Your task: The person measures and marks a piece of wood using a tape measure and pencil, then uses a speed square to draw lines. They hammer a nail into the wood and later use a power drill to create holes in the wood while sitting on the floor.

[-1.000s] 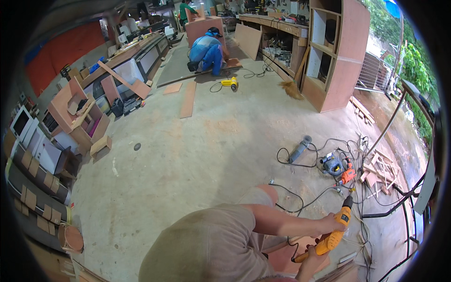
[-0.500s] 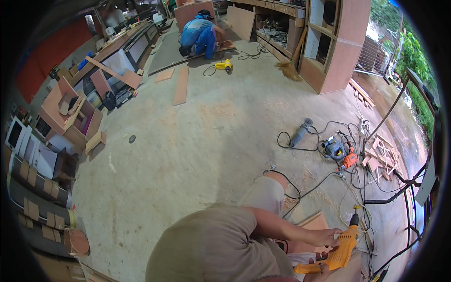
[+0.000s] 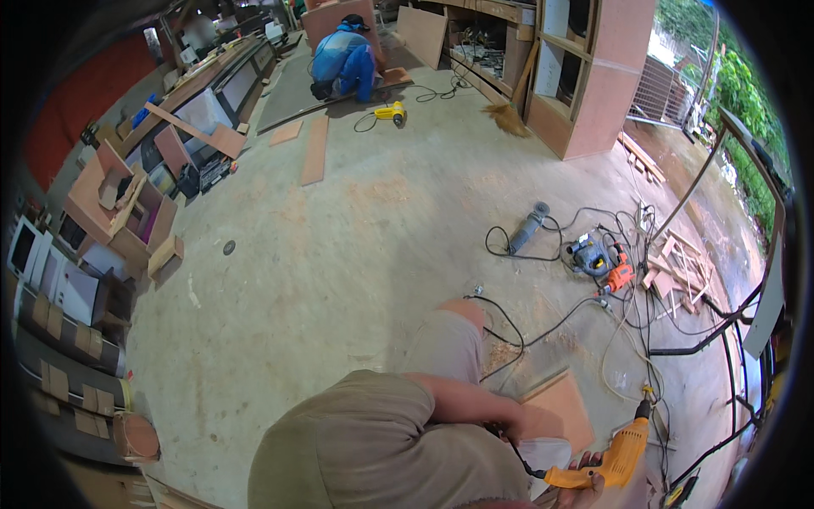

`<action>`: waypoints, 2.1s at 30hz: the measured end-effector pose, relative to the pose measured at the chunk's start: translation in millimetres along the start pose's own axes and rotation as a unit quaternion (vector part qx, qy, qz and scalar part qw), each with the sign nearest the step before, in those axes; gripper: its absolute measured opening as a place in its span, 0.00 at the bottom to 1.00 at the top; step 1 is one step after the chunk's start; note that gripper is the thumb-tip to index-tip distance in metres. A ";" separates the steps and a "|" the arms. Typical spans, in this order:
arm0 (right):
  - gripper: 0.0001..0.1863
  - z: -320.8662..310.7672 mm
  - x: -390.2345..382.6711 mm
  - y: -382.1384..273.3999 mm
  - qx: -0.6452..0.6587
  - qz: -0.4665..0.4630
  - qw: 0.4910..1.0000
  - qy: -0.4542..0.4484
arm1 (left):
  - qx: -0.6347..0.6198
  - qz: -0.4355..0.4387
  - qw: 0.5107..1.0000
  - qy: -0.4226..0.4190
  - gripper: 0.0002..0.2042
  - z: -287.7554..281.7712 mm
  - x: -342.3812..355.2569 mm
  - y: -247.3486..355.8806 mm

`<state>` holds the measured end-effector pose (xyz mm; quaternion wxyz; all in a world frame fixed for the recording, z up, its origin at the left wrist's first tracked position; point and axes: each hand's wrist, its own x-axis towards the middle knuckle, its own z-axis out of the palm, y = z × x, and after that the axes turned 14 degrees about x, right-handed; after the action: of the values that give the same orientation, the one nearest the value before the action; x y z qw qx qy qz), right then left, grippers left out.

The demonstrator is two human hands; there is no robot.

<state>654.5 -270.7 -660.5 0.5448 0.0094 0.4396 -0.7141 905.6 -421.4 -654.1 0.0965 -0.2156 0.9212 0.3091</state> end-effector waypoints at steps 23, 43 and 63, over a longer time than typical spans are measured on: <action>0.30 44.2 33.3 -46.0 -0.210 0.185 0.960 0.034 | -0.097 -0.309 0.861 -0.392 0.32 191.1 95.6 -106.4; 0.29 40.0 102.5 -2.4 -0.298 0.329 0.893 0.069 | -0.795 -0.322 0.504 0.102 0.25 160.4 185.6 -80.6; 0.30 67.7 140.8 -2.0 -0.375 0.367 0.850 0.044 | -0.864 -0.281 0.398 0.127 0.24 138.1 187.5 -85.3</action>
<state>627.2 -422.2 -687.0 0.7094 -0.0034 0.6622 -0.2412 784.2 -461.3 -866.6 -0.1783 -0.4677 0.0518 0.8642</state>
